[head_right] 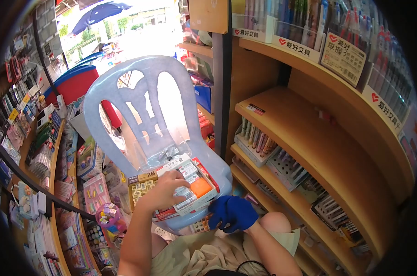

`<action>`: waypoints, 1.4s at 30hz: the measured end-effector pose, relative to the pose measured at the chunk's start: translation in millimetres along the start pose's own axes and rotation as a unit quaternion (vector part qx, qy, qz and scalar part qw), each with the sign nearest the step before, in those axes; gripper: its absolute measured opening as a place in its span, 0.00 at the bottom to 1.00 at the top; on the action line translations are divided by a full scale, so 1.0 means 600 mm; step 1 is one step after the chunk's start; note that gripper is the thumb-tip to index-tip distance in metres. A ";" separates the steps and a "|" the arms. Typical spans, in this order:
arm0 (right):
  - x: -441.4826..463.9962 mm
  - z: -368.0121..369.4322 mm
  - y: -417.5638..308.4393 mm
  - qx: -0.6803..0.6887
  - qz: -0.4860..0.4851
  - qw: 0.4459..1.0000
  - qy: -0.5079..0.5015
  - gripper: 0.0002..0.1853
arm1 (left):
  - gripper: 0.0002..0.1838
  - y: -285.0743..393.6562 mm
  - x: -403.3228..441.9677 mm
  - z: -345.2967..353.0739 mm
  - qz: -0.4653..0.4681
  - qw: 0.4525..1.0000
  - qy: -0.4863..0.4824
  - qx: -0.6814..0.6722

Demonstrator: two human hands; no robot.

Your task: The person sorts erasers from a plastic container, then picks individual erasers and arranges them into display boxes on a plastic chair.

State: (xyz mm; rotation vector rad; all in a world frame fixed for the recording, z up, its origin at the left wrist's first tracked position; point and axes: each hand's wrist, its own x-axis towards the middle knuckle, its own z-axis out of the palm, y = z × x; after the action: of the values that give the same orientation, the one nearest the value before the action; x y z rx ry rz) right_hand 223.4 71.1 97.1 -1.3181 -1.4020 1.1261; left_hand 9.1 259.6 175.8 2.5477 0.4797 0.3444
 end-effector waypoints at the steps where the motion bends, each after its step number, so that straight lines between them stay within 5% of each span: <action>1: -0.003 0.001 -0.041 -0.065 -0.030 0.997 0.007 0.28 | 0.19 0.008 -0.003 0.003 -0.003 1.000 -0.020 0.018; 6: -0.010 -0.007 -0.036 -0.151 -0.084 0.985 0.022 0.15 | 0.18 0.025 -0.002 0.007 -0.053 0.994 -0.069 0.068; 10: -0.011 -0.005 0.018 0.000 0.052 0.996 0.067 0.18 | 0.15 0.027 0.004 0.002 -0.063 0.992 -0.096 0.062; 15: -0.011 -0.003 -0.051 -0.133 0.063 0.989 0.013 0.24 | 0.12 0.019 0.009 0.006 -0.069 0.992 -0.100 0.033; 21: -0.004 0.003 -0.025 0.128 0.136 0.982 0.024 0.25 | 0.09 0.008 0.005 0.007 -0.057 0.997 -0.041 0.017; 27: 0.006 -0.010 -0.053 -0.142 -0.189 0.972 -0.006 0.19 | 0.09 0.042 0.006 0.000 0.007 0.996 0.074 -0.045; 30: 0.006 -0.004 -0.020 0.039 -0.065 0.997 -0.018 0.21 | 0.08 0.081 0.014 0.024 0.060 0.987 0.141 -0.051; 31: 0.001 0.000 -0.035 0.137 0.042 0.990 -0.008 0.21 | 0.07 0.099 0.018 0.038 0.075 0.985 0.149 -0.050; 33: -0.004 0.011 -0.056 0.142 0.062 0.988 0.015 0.21 | 0.08 0.131 0.022 0.084 0.091 0.980 0.174 -0.033; 37: -0.017 0.016 -0.024 -0.119 -0.119 0.978 0.123 0.15 | 0.16 0.162 0.023 0.162 0.075 0.980 0.173 0.057; 40: -0.015 0.023 0.039 0.260 0.024 0.946 0.194 0.15 | 0.32 0.163 0.014 0.179 0.059 0.993 0.094 0.049; 42: -0.018 0.013 0.048 0.550 0.131 0.806 0.176 0.16 | 0.40 0.171 0.011 0.187 0.055 0.994 0.084 0.038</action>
State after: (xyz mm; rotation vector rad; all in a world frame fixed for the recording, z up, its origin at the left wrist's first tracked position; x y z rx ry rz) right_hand 222.1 60.6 67.0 -0.7613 -0.1310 1.4328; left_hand 79.4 130.1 137.9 2.6383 0.4222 0.5941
